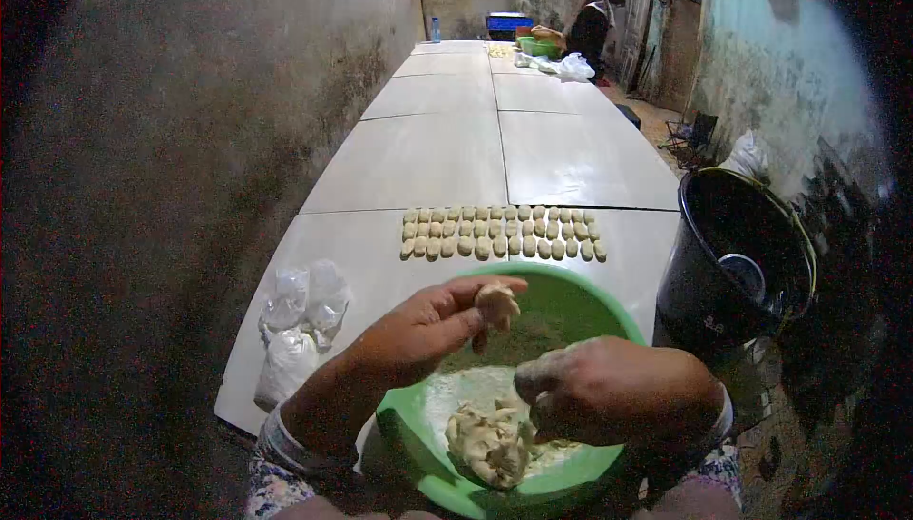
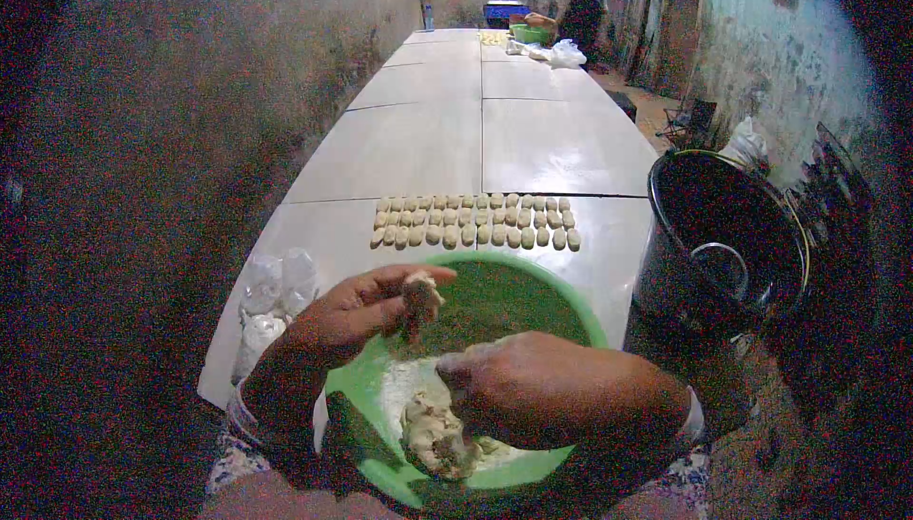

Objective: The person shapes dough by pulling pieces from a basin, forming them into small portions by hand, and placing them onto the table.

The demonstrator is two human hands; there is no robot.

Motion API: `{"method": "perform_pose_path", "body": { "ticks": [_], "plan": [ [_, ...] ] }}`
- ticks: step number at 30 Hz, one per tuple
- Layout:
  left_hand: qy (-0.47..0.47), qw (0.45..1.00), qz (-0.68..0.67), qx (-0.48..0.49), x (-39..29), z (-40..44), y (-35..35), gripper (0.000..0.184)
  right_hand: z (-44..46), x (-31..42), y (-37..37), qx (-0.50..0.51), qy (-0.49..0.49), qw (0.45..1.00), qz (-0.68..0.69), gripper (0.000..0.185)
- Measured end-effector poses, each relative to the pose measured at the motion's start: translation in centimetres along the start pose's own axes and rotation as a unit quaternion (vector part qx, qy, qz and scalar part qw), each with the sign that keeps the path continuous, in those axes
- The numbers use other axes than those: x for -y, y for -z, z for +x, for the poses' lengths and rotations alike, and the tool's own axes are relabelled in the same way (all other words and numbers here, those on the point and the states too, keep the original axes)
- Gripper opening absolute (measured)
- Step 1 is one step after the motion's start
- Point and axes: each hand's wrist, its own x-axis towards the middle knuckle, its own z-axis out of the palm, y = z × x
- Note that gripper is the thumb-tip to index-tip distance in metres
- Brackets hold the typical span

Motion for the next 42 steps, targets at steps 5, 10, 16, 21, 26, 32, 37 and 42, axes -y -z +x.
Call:
{"method": "perform_pose_path", "body": {
  "ticks": [5,10,16,21,26,32,37,42],
  "plan": [
    [0.013,0.999,0.035,0.026,0.1,-0.1,-0.5,0.036,0.5,1.1,1.4,-0.307,-0.167,0.937,-0.011,0.029],
    [0.040,0.997,0.027,0.067,1.0,0.1,-0.7,0.033,1.1,-1.2,0.5,-0.305,-0.101,0.947,0.000,0.030],
    [0.003,0.992,0.076,0.102,1.6,0.2,-1.2,0.025,1.3,-2.7,-1.0,-0.305,-0.130,0.941,-0.070,0.025],
    [0.028,0.993,0.103,0.052,2.1,0.6,-0.8,0.031,1.0,-3.3,0.1,-0.265,-0.076,0.961,0.019,0.029],
    [0.017,0.998,0.042,0.050,2.6,0.9,-0.8,0.037,1.6,-2.8,-0.5,-0.313,-0.111,0.943,-0.020,0.028],
    [0.016,0.997,0.020,0.070,3.2,1.0,-0.6,0.040,1.8,-2.5,-0.5,-0.325,-0.138,0.932,-0.082,0.024],
    [-0.018,0.994,0.101,0.048,1.7,0.3,-1.2,0.039,1.6,-2.7,-0.6,-0.318,-0.156,0.935,-0.013,0.027],
    [-0.001,0.984,0.177,0.012,1.7,0.4,-1.1,0.031,1.0,-2.8,-0.1,-0.302,-0.135,0.943,0.049,0.031]
  ]
}}
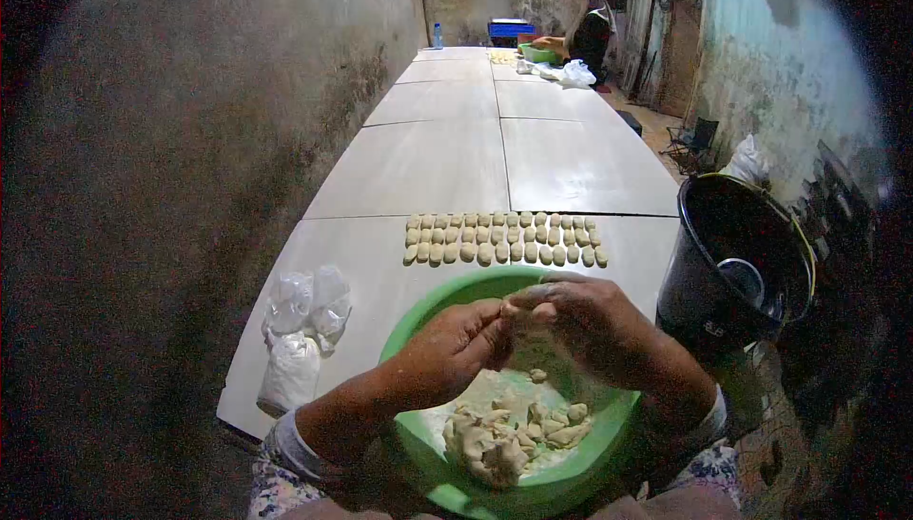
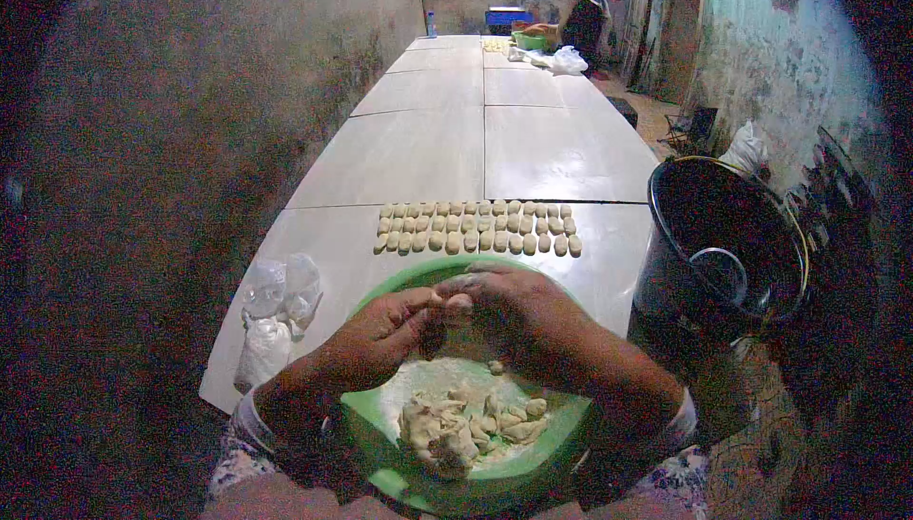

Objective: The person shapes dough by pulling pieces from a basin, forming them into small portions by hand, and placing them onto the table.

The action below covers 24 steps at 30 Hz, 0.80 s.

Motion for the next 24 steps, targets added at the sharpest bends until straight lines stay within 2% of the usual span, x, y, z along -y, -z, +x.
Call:
{"method": "perform_pose_path", "body": {
  "ticks": [2,6,8,12,14,15,17,19,21,22,23,24],
  "plan": [
    [-0.013,0.998,-0.043,-0.047,-0.9,-0.2,-0.2,0.030,-0.1,0.7,0.6,-0.042,-0.048,0.997,0.053,0.034],
    [-0.057,0.995,-0.043,-0.063,-0.9,-0.3,-0.6,0.030,-0.2,1.6,0.9,-0.042,-0.083,0.995,0.024,0.030],
    [-0.030,0.995,-0.048,-0.080,-0.1,-0.3,-0.7,0.030,-0.2,0.3,-0.1,-0.038,-0.019,0.999,0.004,0.031],
    [-0.043,0.995,-0.074,-0.059,-0.1,-0.2,-0.8,0.030,0.1,0.1,-0.9,-0.062,0.029,0.996,-0.059,0.033],
    [-0.059,0.993,-0.105,-0.011,0.3,0.0,-0.8,0.030,0.2,0.2,-1.1,-0.112,0.069,0.988,-0.085,0.020],
    [-0.059,0.993,-0.105,-0.011,0.3,0.0,-0.6,0.030,0.2,0.2,-1.1,-0.111,0.069,0.988,-0.085,0.020],
    [0.019,0.987,-0.155,0.026,0.2,0.0,-0.1,0.031,-0.1,0.3,-0.9,-0.066,-0.010,0.996,-0.052,0.029],
    [0.009,0.990,-0.137,0.023,-0.1,0.0,-0.4,0.034,0.0,-0.7,-1.3,-0.075,0.024,0.995,-0.057,0.027],
    [-0.057,0.992,-0.114,-0.008,0.3,0.1,-1.0,0.036,0.0,-0.8,-1.6,-0.083,0.060,0.993,-0.063,0.025],
    [-0.085,0.995,-0.048,-0.021,0.4,0.1,-1.1,0.037,-0.1,-0.4,-1.7,-0.049,0.000,0.996,0.078,0.025],
    [-0.085,0.995,-0.048,-0.021,0.6,0.0,-1.0,0.037,-0.1,-0.1,-1.6,-0.014,-0.060,0.974,0.217,0.025],
    [-0.073,0.997,-0.007,-0.033,0.7,-0.1,-0.8,0.036,-0.2,0.5,-1.3,-0.014,-0.061,0.974,0.217,0.025]
  ]
}}
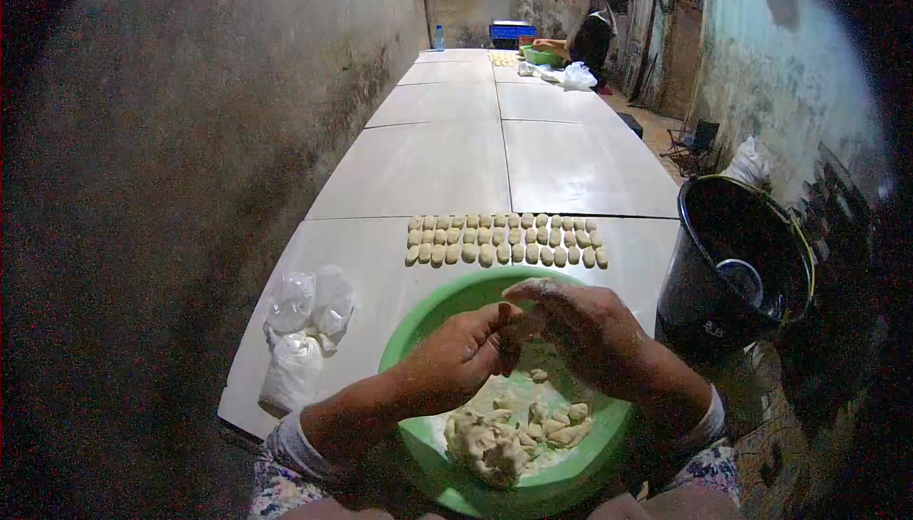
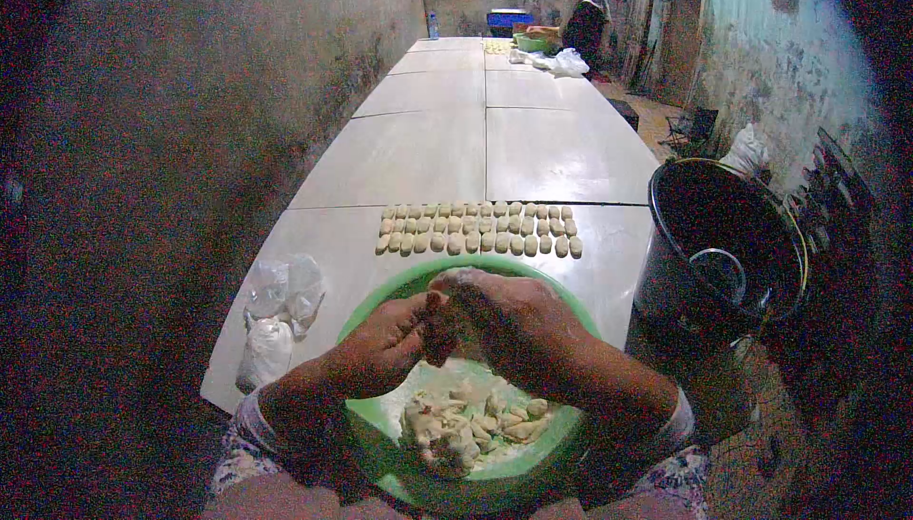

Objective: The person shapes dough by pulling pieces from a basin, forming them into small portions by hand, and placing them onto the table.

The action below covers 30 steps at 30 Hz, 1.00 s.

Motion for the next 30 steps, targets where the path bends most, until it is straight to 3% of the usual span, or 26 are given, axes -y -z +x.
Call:
{"method": "perform_pose_path", "body": {
  "ticks": [2,5,9,11,13,16,18,21,23,25,26,27,29,30],
  "plan": [
    [0.036,0.999,0.027,0.010,-0.6,-0.1,0.2,0.034,0.0,1.2,0.3,-0.038,0.011,0.979,-0.200,0.022],
    [-0.014,0.997,0.071,-0.032,-0.8,-0.1,0.0,0.030,0.2,1.2,0.5,-0.031,0.083,0.973,-0.215,0.019],
    [0.015,1.000,0.022,0.008,-0.2,0.2,0.0,0.035,0.3,1.2,0.6,0.017,0.119,0.967,-0.226,0.013],
    [-0.033,0.986,-0.148,0.065,1.8,0.4,0.0,0.043,0.2,1.8,0.6,0.007,0.073,0.977,-0.203,0.011],
    [-0.062,0.991,-0.069,0.095,0.4,0.5,0.0,0.052,0.1,1.6,0.4,0.001,0.047,0.978,-0.202,0.011],
    [-0.041,0.999,0.004,0.032,0.6,0.2,-0.5,0.053,0.2,1.4,0.1,0.009,0.030,0.972,-0.234,0.012],
    [-0.025,0.998,-0.021,0.046,0.3,0.0,-0.3,0.051,0.1,1.2,0.0,0.022,0.038,0.962,-0.270,0.012],
    [-0.024,0.995,-0.067,0.073,-0.5,0.1,-0.2,0.045,0.0,0.6,0.2,-0.015,0.021,0.994,-0.106,0.006],
    [0.001,0.994,-0.090,0.064,-1.2,0.0,-0.3,0.040,0.2,0.8,0.2,-0.007,0.010,0.995,-0.098,0.003],
    [0.020,0.994,-0.084,0.069,-1.5,0.2,-0.2,0.039,0.3,0.6,0.3,-0.008,-0.100,0.976,0.195,0.004],
    [0.039,0.993,-0.080,0.072,-1.6,0.2,-0.2,0.038,0.4,-0.5,0.6,-0.004,-0.073,0.996,0.042,0.005],
    [0.039,0.993,-0.081,0.072,-1.2,0.3,-0.1,0.038,0.5,-0.8,0.7,-0.004,-0.073,0.996,0.041,0.005],
    [0.046,0.997,-0.036,0.048,-0.2,0.3,0.4,0.036,0.9,-1.2,1.2,-0.101,-0.164,0.966,0.175,0.009],
    [0.045,0.995,-0.035,0.076,-1.2,0.0,0.8,0.034,0.9,-2.8,2.4,-0.178,-0.046,0.983,0.011,0.016]
  ]
}}
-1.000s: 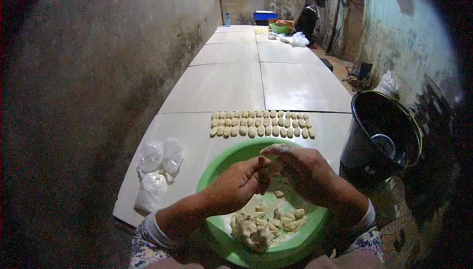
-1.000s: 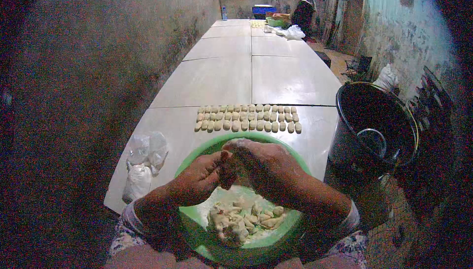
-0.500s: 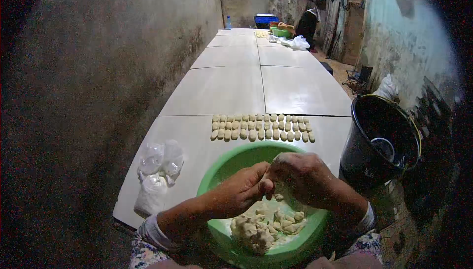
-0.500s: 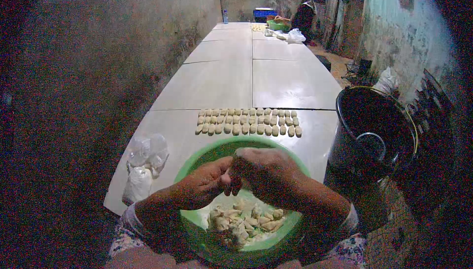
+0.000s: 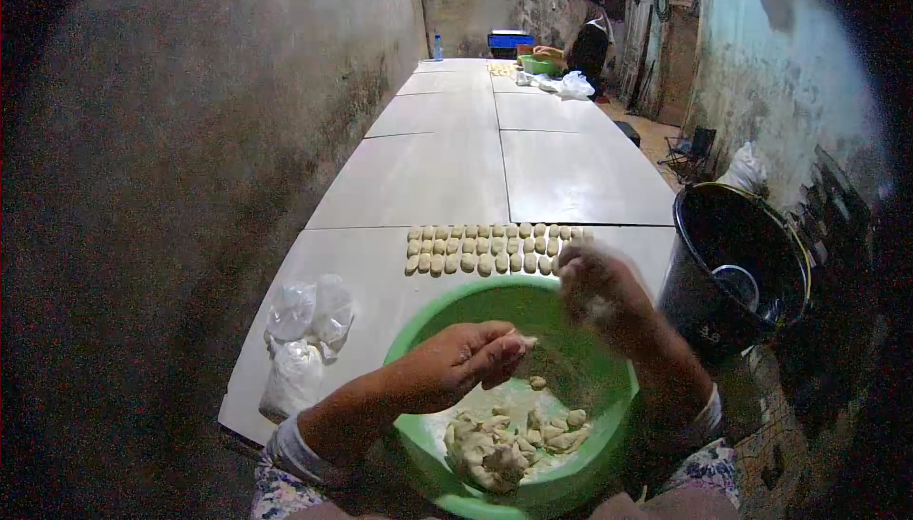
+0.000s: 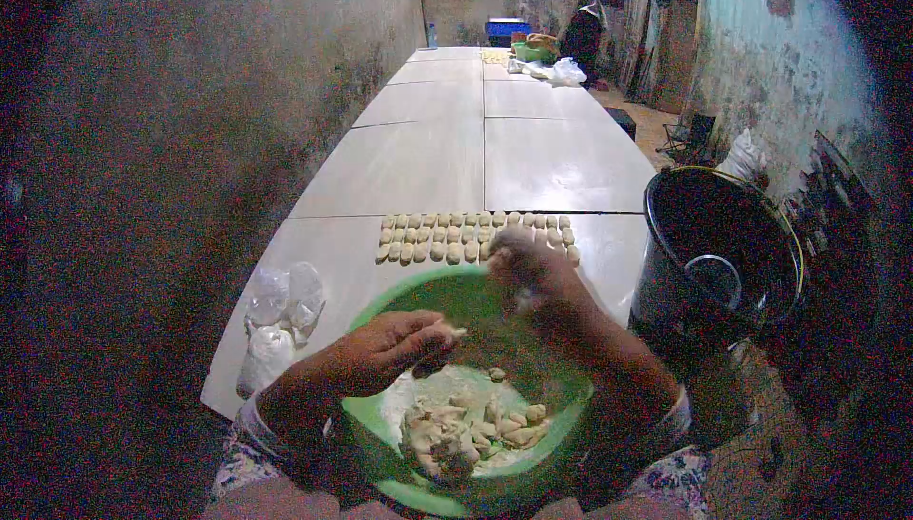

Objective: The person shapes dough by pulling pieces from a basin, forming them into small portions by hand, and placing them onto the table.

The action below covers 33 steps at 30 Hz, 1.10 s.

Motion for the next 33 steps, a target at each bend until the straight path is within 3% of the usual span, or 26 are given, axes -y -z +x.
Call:
{"method": "perform_pose_path", "body": {
  "ticks": [1,3,4,5,7,9,10,11,13,16,19,20,23,27,29,31,32,33],
  "plan": [
    [-0.001,1.000,0.000,0.000,-0.3,-0.4,0.1,0.034,0.6,1.2,1.4,-0.046,0.039,0.998,0.030,0.024],
    [0.012,0.997,-0.072,0.015,-0.9,-0.8,0.2,0.033,0.1,3.4,3.4,-0.023,-0.005,0.998,-0.061,0.023],
    [0.015,0.997,-0.074,-0.025,-1.9,-1.2,-0.2,0.027,-0.4,4.1,3.4,0.043,-0.061,0.997,-0.028,0.013],
    [0.015,0.997,-0.076,-0.027,-1.9,-1.1,0.0,0.027,-0.9,3.0,4.1,0.145,0.041,0.974,-0.168,0.010],
    [0.038,0.995,-0.092,-0.017,-1.8,-1.0,0.6,0.030,-2.1,5.7,2.8,0.287,-0.170,0.937,-0.107,0.021],
    [0.028,0.994,-0.098,-0.022,-1.6,-0.9,0.4,0.027,-2.4,6.4,1.7,0.400,-0.084,0.891,-0.198,0.029],
    [0.032,0.991,-0.126,-0.038,-1.0,-0.8,0.5,0.023,-2.8,5.6,1.0,0.406,-0.157,0.877,-0.203,0.030],
    [0.035,0.986,-0.153,-0.054,-0.7,-0.7,0.6,0.022,-3.0,4.8,0.6,0.405,-0.159,0.877,-0.203,0.030],
    [0.059,0.983,-0.156,-0.081,-1.2,-0.6,0.3,0.027,-3.1,3.6,0.1,0.429,0.081,0.851,-0.293,0.030],
    [0.027,0.990,-0.025,-0.133,-0.1,-0.7,0.5,0.038,-2.9,3.3,-1.1,0.461,0.065,0.827,-0.315,0.033],
    [-0.013,0.988,-0.069,-0.137,0.4,-0.4,0.3,0.041,-3.0,2.3,-1.8,0.483,0.094,0.804,-0.334,0.036],
    [-0.005,0.996,-0.047,-0.076,1.0,-0.3,1.2,0.036,-3.1,2.4,-1.9,0.483,0.085,0.808,-0.328,0.034],
    [0.060,0.994,-0.064,-0.059,-0.8,0.1,0.1,0.026,-3.2,2.3,-2.0,0.478,0.090,0.817,-0.310,0.026],
    [0.023,0.991,-0.115,-0.064,0.8,0.3,0.2,0.022,-3.0,2.2,-1.9,0.440,0.106,0.830,-0.326,0.022],
    [0.010,0.991,-0.101,-0.083,2.1,0.7,0.3,0.028,-3.0,2.0,-1.9,0.421,0.125,0.833,-0.337,0.021],
    [-0.102,0.989,-0.054,-0.091,2.0,0.7,0.7,0.043,-3.1,1.9,-2.0,0.404,0.130,0.842,-0.334,0.020],
    [-0.005,0.992,-0.047,-0.119,1.5,0.1,0.9,0.057,-3.1,1.7,-2.1,0.403,0.130,0.842,-0.335,0.020],
    [-0.005,0.992,-0.046,-0.118,1.6,0.0,1.1,0.057,-3.1,1.5,-2.3,0.415,0.127,0.840,-0.326,0.020]
  ]
}}
